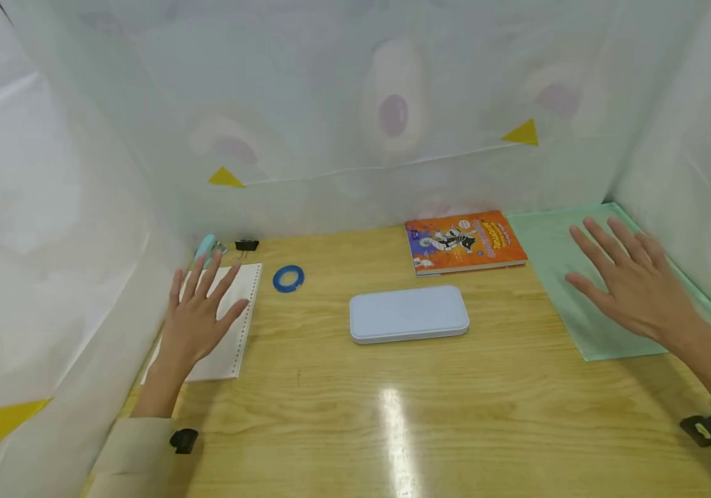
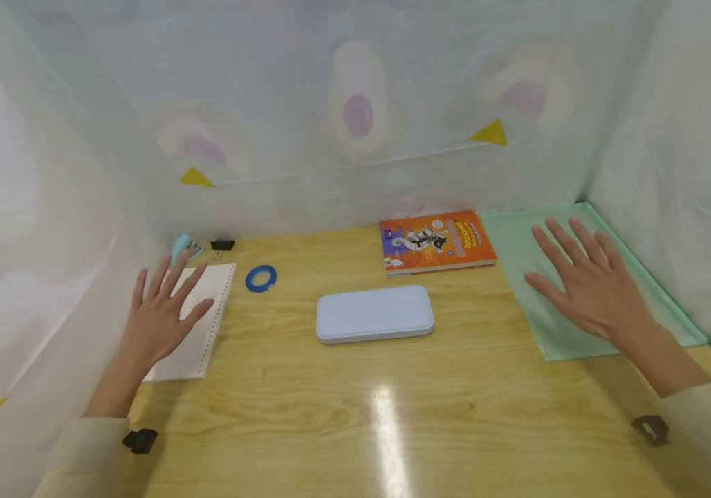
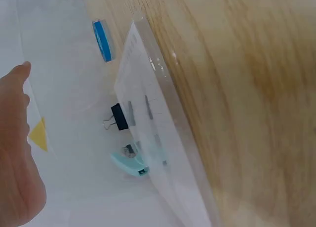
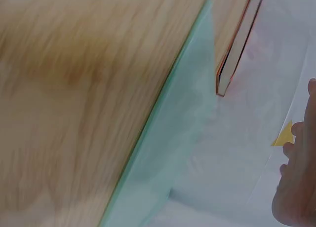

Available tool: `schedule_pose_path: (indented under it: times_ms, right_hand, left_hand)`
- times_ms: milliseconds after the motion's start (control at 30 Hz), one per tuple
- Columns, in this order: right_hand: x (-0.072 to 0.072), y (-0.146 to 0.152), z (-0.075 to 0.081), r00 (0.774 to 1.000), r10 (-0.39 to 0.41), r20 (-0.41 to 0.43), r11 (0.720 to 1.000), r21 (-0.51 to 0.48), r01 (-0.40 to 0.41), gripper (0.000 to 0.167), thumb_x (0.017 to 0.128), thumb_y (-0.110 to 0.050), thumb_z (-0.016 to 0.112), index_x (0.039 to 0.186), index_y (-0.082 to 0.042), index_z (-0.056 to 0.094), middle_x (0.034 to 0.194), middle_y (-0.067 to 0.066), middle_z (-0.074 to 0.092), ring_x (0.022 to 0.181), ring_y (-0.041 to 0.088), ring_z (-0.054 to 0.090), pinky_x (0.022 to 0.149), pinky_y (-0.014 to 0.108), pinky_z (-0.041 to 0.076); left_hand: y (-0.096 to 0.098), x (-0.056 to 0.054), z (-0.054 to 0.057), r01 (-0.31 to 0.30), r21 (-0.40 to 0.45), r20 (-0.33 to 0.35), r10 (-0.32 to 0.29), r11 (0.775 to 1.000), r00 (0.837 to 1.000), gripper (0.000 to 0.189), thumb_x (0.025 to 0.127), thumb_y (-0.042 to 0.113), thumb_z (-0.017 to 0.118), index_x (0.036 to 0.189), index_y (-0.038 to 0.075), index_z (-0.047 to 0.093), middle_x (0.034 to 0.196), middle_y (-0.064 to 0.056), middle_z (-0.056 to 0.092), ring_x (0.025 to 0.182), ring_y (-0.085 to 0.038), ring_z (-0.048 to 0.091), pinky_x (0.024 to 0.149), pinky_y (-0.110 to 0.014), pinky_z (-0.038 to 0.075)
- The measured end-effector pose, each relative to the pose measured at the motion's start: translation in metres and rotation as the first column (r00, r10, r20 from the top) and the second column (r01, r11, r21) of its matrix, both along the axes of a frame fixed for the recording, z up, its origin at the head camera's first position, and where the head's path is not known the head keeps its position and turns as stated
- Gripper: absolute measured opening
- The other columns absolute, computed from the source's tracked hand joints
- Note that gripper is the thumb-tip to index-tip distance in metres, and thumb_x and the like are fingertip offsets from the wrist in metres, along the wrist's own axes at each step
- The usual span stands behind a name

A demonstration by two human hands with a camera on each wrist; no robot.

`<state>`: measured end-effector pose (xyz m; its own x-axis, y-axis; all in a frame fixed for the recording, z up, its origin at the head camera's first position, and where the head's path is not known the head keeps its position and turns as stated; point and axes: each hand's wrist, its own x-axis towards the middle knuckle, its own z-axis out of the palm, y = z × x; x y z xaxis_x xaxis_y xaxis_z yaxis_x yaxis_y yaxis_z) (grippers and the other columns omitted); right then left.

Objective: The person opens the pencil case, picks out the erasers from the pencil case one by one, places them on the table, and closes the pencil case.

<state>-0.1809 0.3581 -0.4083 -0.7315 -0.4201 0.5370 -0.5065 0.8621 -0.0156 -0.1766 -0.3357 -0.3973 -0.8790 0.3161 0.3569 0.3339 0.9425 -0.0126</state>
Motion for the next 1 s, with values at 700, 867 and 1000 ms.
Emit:
schedule_pose_path:
  times_ms: [700, 867, 1000]
  right_hand:
    - [-0.001, -0.129, -0.012, 0.628, 0.426, 0.651, 0.802, -0.593, 0.07, 0.059, 0.112, -0.032, 0.049, 0.166, -0.029, 0.026, 0.173, 0.012, 0.013, 0.158, 0.041, 0.004, 0.113, 0.078, 0.012]
    - [-0.004, -0.161, -0.02, 0.664, 0.446, 0.6, 0.839, -0.539, -0.076, 0.056, 0.102, -0.021, 0.068, 0.153, -0.007, 0.05, 0.165, 0.019, 0.035, 0.156, 0.046, 0.014, 0.117, 0.073, 0.016]
    - [-0.002, -0.183, -0.025, 0.659, 0.471, 0.587, 0.856, -0.486, -0.178, 0.05, 0.096, -0.016, 0.075, 0.143, -0.005, 0.061, 0.156, 0.018, 0.049, 0.152, 0.047, 0.025, 0.119, 0.067, 0.02]
  left_hand:
    - [0.101, -0.021, -0.028, 0.146, 0.455, 0.351, -0.327, 0.879, 0.877, 0.062, 0.109, 0.045, 0.048, 0.164, 0.022, 0.033, 0.171, -0.011, 0.022, 0.158, -0.037, 0.012, 0.12, -0.069, 0.01]
    - [0.131, -0.029, -0.026, 0.166, 0.541, 0.378, -0.415, 0.824, 0.828, 0.061, 0.108, 0.049, 0.051, 0.163, 0.025, 0.037, 0.168, -0.007, 0.03, 0.157, -0.032, 0.02, 0.121, -0.064, 0.021]
    - [0.158, -0.031, -0.027, 0.144, 0.553, 0.454, -0.443, 0.82, 0.773, 0.061, 0.106, 0.057, 0.05, 0.159, 0.028, 0.043, 0.164, -0.002, 0.038, 0.153, -0.026, 0.03, 0.12, -0.056, 0.03]
